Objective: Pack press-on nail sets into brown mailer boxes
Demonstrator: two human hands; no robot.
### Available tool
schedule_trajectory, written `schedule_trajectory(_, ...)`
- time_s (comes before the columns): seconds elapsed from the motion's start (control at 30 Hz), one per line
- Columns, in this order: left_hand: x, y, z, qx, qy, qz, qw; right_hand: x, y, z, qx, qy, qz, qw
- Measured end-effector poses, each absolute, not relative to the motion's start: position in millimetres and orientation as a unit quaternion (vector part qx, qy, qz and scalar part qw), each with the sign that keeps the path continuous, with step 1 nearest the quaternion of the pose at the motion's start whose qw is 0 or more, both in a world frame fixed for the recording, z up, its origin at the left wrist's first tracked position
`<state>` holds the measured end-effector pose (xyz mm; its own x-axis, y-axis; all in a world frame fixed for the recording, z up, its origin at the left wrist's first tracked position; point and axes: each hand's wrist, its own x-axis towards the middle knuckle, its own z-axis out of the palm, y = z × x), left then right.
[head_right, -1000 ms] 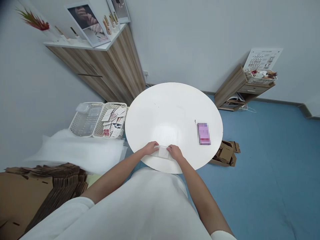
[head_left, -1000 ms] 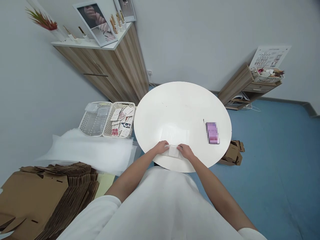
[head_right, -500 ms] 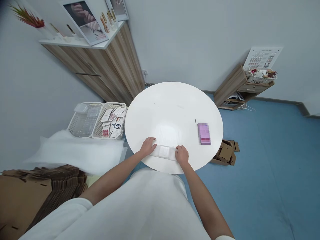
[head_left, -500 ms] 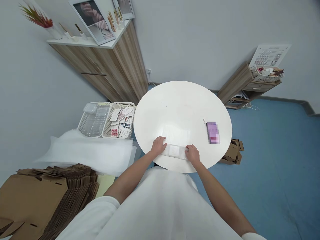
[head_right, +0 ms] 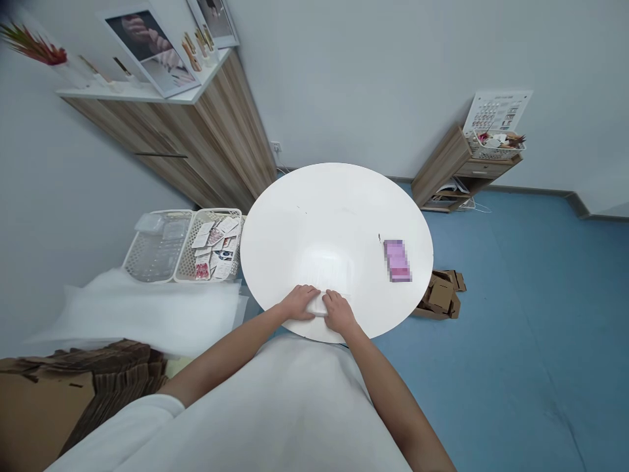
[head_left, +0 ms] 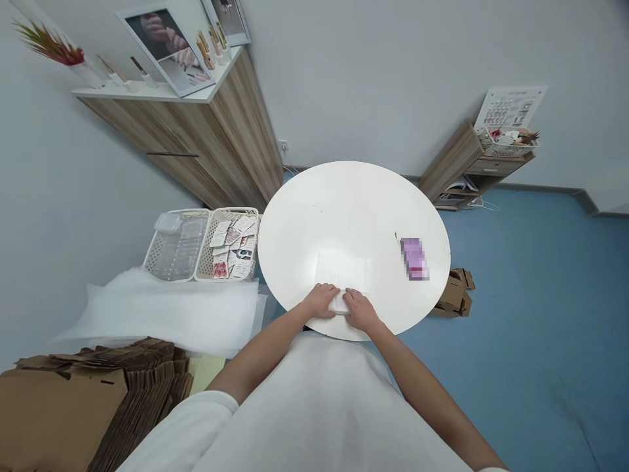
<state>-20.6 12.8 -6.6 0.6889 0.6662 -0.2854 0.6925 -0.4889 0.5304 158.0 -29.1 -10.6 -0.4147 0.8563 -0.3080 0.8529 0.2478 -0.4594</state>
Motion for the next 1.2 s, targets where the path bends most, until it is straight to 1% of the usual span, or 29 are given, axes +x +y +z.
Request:
schedule_trajectory(0.23, -23.9, 9.0, 1.4, 0.865, 0.353, 0.009, 0.356, 171.0, -36.4, -3.1, -0.548, -0.744, 0.382, 0.021)
schedule_trajectory(0.43, -26.4, 18.2, 2.2, 0.800, 0.413, -0.004, 0.435, 177.4, -14.0, 9.5, -0.564, -0.718, 0.403, 0.063)
schedule_trajectory(0.53, -32.6, 23.1, 1.1, 0.762, 0.459, 0.033, 0.456, 179.2, 0.8, 13.1, -0.584, -0.702, 0.404, 0.046)
schedule_trajectory(0.67, -42.8, 27.2, -5.3, 0.720, 0.535, 0.067, 0.437, 180.2, 16.7, 10.4, -0.614, -0.677, 0.403, 0.038)
schedule_trajectory(0.83, -46.5, 29.8, -16.1, 0.660, 0.635, 0.072, 0.395, 182.8, 21.9, -2.8, -0.688, -0.611, 0.390, 0.034)
schedule_trajectory(1.1, -39.1, 27.0, -22.8, 0.620, 0.677, 0.074, 0.390, 183.5, 14.1, -21.5, -0.713, -0.617, 0.330, 0.054)
schedule_trajectory(1.2, -37.5, 24.4, -19.6, 0.622, 0.695, 0.076, 0.354, 187.3, 7.2, -25.0, -0.729, -0.606, 0.311, 0.074)
